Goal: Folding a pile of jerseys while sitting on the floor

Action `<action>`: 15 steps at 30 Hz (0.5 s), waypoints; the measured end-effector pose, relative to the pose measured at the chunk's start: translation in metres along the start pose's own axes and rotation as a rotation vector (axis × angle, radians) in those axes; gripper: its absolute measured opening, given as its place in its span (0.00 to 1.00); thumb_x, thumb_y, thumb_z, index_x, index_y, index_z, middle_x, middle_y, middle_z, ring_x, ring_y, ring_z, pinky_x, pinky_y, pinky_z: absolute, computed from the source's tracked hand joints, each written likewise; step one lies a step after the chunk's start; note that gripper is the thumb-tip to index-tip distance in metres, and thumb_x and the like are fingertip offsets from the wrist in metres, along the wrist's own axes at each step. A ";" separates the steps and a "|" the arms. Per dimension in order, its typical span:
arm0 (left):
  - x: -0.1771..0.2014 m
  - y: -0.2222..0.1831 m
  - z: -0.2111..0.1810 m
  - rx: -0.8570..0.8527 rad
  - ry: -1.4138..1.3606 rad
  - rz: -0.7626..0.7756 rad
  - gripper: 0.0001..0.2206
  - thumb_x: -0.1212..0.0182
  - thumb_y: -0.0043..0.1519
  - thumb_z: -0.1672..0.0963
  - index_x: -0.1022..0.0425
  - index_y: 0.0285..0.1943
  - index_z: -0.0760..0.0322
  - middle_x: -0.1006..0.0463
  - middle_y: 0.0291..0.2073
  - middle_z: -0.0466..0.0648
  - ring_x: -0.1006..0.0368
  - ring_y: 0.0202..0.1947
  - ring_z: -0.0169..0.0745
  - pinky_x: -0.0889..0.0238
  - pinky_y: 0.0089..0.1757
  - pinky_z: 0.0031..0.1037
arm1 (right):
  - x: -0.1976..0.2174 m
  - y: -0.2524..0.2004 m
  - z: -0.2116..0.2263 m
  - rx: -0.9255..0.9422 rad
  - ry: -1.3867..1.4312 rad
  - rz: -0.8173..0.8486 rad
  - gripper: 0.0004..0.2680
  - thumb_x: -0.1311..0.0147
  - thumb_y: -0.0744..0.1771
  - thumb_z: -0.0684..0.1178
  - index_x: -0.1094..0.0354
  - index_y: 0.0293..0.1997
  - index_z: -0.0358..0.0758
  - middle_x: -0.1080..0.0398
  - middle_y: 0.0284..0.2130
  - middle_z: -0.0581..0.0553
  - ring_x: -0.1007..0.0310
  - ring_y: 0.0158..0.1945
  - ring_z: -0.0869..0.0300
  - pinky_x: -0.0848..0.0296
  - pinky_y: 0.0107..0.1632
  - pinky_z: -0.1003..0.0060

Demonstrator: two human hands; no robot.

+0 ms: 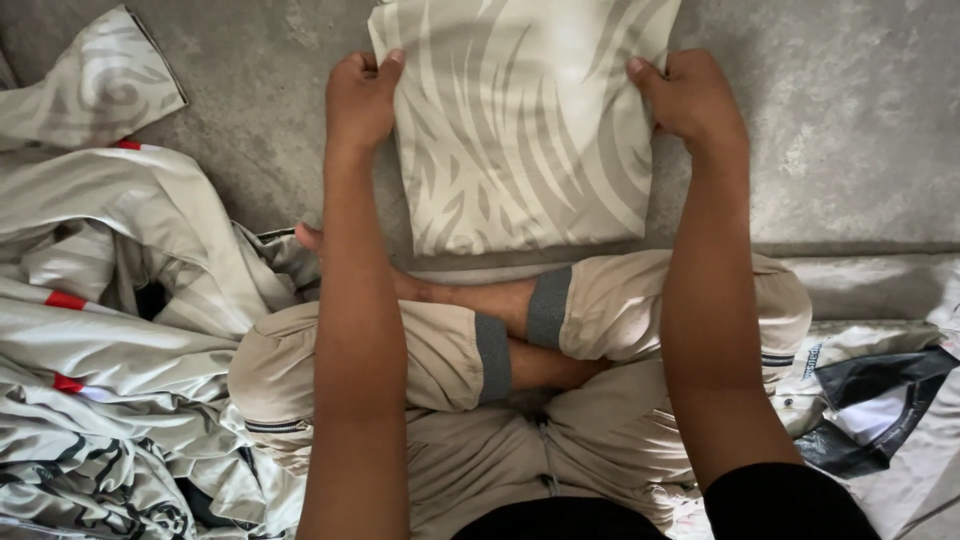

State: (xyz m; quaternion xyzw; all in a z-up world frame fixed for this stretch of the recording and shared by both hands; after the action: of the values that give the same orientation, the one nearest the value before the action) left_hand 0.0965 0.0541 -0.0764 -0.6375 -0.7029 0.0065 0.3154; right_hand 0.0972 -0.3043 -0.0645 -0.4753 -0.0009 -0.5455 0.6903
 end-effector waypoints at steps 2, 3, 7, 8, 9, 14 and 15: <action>-0.003 -0.006 -0.002 0.150 0.002 0.040 0.10 0.41 0.53 0.51 0.30 0.34 0.60 0.26 0.28 0.40 0.31 0.29 0.29 0.39 0.31 0.25 | 0.006 -0.004 0.004 -0.005 -0.011 -0.069 0.15 0.49 0.67 0.60 0.35 0.25 0.41 0.36 0.23 0.55 0.37 0.29 0.68 0.40 0.28 0.66; 0.000 -0.007 -0.002 0.153 0.002 0.040 0.10 0.41 0.53 0.51 0.30 0.34 0.60 0.26 0.28 0.40 0.31 0.29 0.29 0.39 0.31 0.25 | 0.003 0.002 -0.002 -0.005 -0.013 -0.066 0.15 0.49 0.67 0.60 0.35 0.25 0.41 0.36 0.23 0.55 0.37 0.29 0.68 0.40 0.28 0.66; -0.009 -0.008 -0.003 0.067 0.134 0.180 0.09 0.39 0.54 0.54 0.29 0.36 0.62 0.25 0.32 0.44 0.28 0.31 0.35 0.38 0.30 0.29 | 0.002 0.013 0.004 0.229 -0.049 -0.169 0.12 0.48 0.67 0.56 0.34 0.30 0.37 0.32 0.28 0.51 0.33 0.33 0.64 0.39 0.30 0.62; -0.007 -0.006 -0.002 0.036 0.167 0.125 0.08 0.40 0.57 0.54 0.31 0.31 0.60 0.27 0.26 0.43 0.31 0.26 0.36 0.42 0.28 0.30 | 0.005 0.015 -0.004 0.163 -0.035 -0.204 0.15 0.48 0.68 0.58 0.39 0.24 0.39 0.37 0.22 0.52 0.36 0.28 0.64 0.41 0.27 0.61; -0.006 -0.008 -0.005 0.038 0.167 0.125 0.08 0.40 0.57 0.54 0.31 0.31 0.60 0.27 0.26 0.43 0.31 0.26 0.36 0.42 0.28 0.30 | 0.003 0.015 -0.001 0.163 -0.035 -0.203 0.15 0.48 0.68 0.58 0.39 0.24 0.39 0.37 0.22 0.52 0.36 0.28 0.64 0.41 0.27 0.61; 0.014 -0.012 -0.032 -0.212 0.175 -0.230 0.29 0.33 0.57 0.55 0.49 0.62 0.62 0.39 0.58 0.53 0.42 0.60 0.50 0.45 0.55 0.35 | 0.028 -0.026 0.044 0.563 -0.005 -0.752 0.14 0.45 0.67 0.42 0.50 0.53 0.38 0.40 0.46 0.38 0.37 0.49 0.49 0.37 0.51 0.56; 0.000 -0.011 -0.026 -0.216 0.175 -0.230 0.29 0.33 0.57 0.55 0.49 0.62 0.62 0.39 0.58 0.53 0.42 0.60 0.50 0.45 0.55 0.35 | 0.011 -0.013 0.030 0.565 -0.004 -0.756 0.14 0.45 0.67 0.42 0.50 0.53 0.38 0.40 0.46 0.38 0.37 0.49 0.49 0.37 0.51 0.56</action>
State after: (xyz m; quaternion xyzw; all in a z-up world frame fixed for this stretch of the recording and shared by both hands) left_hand 0.0984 0.0415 -0.0506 -0.5811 -0.7378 -0.1606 0.3037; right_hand 0.1073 -0.2924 -0.0336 -0.2364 -0.3235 -0.7361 0.5456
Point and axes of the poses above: each hand's wrist, its own y-axis towards the middle knuckle, its own x-axis out of the back of the hand, z = x × y, the point moved 9 cm from there along y, towards the middle knuckle
